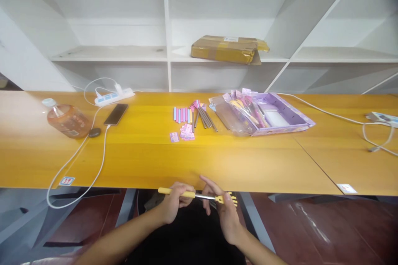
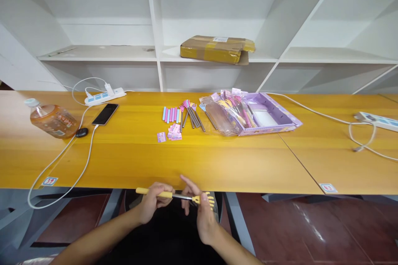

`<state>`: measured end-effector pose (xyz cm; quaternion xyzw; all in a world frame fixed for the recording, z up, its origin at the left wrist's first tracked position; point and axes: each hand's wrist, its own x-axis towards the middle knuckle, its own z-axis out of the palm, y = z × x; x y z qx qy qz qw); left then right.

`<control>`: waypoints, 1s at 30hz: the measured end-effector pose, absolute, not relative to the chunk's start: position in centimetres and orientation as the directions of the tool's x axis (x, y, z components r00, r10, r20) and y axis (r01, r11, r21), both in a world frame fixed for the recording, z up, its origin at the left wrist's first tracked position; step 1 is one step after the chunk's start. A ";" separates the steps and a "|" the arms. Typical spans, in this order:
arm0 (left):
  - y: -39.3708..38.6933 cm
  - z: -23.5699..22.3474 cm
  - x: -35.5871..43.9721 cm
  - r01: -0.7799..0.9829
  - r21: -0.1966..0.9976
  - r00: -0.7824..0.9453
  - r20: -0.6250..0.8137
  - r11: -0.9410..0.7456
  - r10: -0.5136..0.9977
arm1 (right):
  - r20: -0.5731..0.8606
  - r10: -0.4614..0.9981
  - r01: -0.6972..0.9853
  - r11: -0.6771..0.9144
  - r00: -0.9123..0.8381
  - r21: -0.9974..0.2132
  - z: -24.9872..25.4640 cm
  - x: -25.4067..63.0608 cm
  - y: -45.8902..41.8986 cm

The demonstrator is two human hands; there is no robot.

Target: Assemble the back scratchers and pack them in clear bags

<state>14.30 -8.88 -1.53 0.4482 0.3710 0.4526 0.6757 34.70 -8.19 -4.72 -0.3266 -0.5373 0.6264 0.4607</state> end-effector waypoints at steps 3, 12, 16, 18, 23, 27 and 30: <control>-8.6 -1.9 13.4 -0.272 0.946 0.352 -0.074 0.178 0.933 | 0.104 0.903 -0.151 0.044 -0.417 -0.988 -5.4 35.6 -7.8; -9.5 -3.5 13.8 -0.282 0.943 0.370 -0.062 0.176 0.927 | 0.151 0.926 -0.167 0.098 -0.347 -0.981 -5.0 36.1 -6.8; -9.7 -3.1 13.9 -0.225 0.965 0.381 -0.039 0.134 0.924 | 0.134 0.947 -0.224 0.068 -0.293 -0.972 -5.2 36.0 -6.8; -9.8 -3.0 14.0 -0.189 0.978 0.371 -0.015 0.091 0.929 | 0.128 0.953 -0.251 0.057 -0.276 -0.966 -5.5 36.0 -6.8; -10.0 -2.6 14.3 -0.178 0.982 0.360 -0.003 0.071 0.933 | 0.113 0.959 -0.277 0.039 -0.258 -0.960 -5.8 36.0 -6.8; -9.8 -2.5 14.5 -0.197 0.976 0.349 -0.016 0.090 0.937 | 0.105 0.967 -0.273 0.039 -0.230 -0.961 -5.5 35.9 -6.8; -9.6 -2.3 14.4 -0.253 0.957 0.309 -0.061 0.144 0.949 | 0.100 0.969 -0.253 0.040 -0.227 -0.967 -5.2 35.6 -7.0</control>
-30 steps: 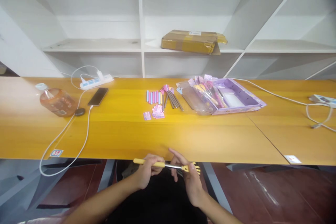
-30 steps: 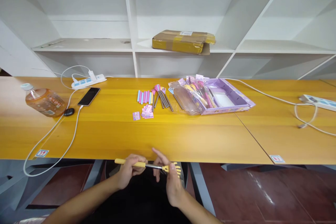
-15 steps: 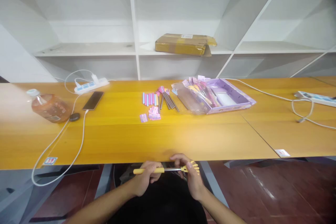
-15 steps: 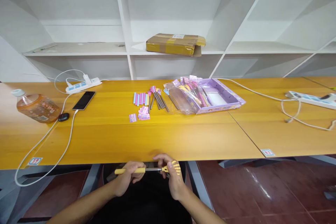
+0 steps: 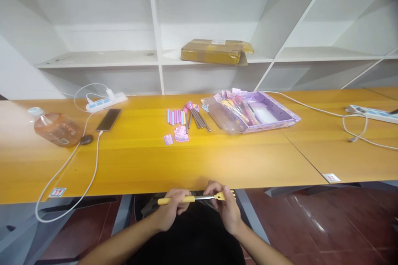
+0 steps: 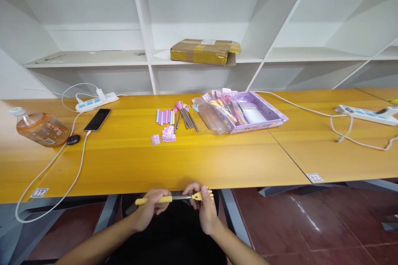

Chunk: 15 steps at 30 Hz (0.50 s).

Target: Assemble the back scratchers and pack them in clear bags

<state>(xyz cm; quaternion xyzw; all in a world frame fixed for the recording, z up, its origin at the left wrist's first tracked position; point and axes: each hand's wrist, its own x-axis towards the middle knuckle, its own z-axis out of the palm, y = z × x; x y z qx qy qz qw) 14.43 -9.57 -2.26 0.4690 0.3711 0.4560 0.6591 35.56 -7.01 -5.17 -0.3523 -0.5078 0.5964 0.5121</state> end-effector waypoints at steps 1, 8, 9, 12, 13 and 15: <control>-9.5 -2.1 14.3 -0.281 0.945 0.287 -0.086 0.170 0.954 | 0.102 0.968 -0.251 0.043 -0.228 -0.967 -5.0 35.4 -7.1; -8.9 1.2 11.5 -0.414 0.876 0.041 -0.254 0.248 0.966 | 0.135 0.981 -0.262 0.095 -0.140 -0.960 -2.8 36.9 -4.7; -8.7 1.8 10.5 -0.427 0.869 -0.007 -0.278 0.248 0.961 | 0.157 0.982 -0.251 0.126 -0.105 -0.960 -2.2 37.9 -3.6; -8.0 3.5 6.1 -0.445 0.878 -0.212 -0.293 0.175 0.932 | 0.228 0.974 -0.225 0.221 -0.002 -0.949 -0.7 42.6 0.4; -7.8 4.0 4.3 -0.441 0.888 -0.280 -0.273 0.130 0.920 | 0.241 0.969 -0.213 0.247 0.053 -0.945 -0.3 44.4 1.7; -7.9 4.8 0.5 -0.407 0.913 -0.394 -0.204 0.029 0.896 | 0.233 0.961 -0.202 0.260 0.147 -0.944 0.4 48.3 3.8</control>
